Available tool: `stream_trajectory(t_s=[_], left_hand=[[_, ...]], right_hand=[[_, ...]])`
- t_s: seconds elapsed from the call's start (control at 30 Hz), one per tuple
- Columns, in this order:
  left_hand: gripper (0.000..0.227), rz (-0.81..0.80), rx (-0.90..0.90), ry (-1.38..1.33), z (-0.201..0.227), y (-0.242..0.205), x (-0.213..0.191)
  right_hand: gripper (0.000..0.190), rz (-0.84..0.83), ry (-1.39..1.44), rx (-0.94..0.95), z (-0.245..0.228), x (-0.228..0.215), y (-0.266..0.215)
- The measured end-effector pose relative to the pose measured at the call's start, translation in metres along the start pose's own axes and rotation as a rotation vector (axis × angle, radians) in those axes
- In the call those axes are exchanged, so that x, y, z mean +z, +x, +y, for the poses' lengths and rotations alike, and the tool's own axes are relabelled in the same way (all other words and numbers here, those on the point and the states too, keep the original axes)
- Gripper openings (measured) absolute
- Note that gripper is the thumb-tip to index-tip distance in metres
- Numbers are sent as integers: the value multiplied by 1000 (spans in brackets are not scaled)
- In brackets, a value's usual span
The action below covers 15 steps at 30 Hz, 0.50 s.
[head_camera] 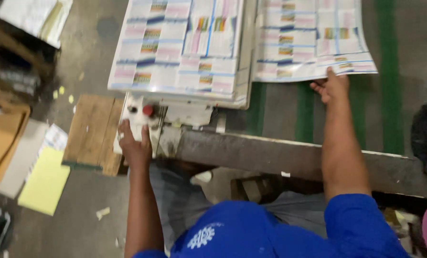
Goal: The person sits at a workbench and repeatedly separates sheets of printed paper from a stack, placing them into a separate pile. The person uses both hands to lift and move the papers.
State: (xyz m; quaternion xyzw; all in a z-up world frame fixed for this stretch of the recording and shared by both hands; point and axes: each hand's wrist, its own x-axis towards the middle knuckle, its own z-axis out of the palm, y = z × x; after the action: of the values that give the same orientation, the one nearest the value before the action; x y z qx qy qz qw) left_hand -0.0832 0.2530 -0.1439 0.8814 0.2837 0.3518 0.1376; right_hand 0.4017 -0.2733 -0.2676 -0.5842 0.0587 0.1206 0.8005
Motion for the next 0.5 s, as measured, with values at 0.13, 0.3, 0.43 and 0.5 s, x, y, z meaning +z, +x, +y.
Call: stream_trajectory(t_s=[0.13, 0.3, 0.43, 0.5], left_hand=[[65, 3, -192, -82, -44, -10, 16], [49, 126, -153, -57, -60, 12, 12], [47, 24, -188, -100, -93, 39, 50], [46, 85, -70, -81, -104, 49, 69]], right_hand=[[35, -70, 50, 93, 0, -24, -13], [35, -62, -6, 113, -5, -28, -89], [33, 46, -91, -3, 1, 14, -174], [37, 4, -139, -27, 8, 33, -207]])
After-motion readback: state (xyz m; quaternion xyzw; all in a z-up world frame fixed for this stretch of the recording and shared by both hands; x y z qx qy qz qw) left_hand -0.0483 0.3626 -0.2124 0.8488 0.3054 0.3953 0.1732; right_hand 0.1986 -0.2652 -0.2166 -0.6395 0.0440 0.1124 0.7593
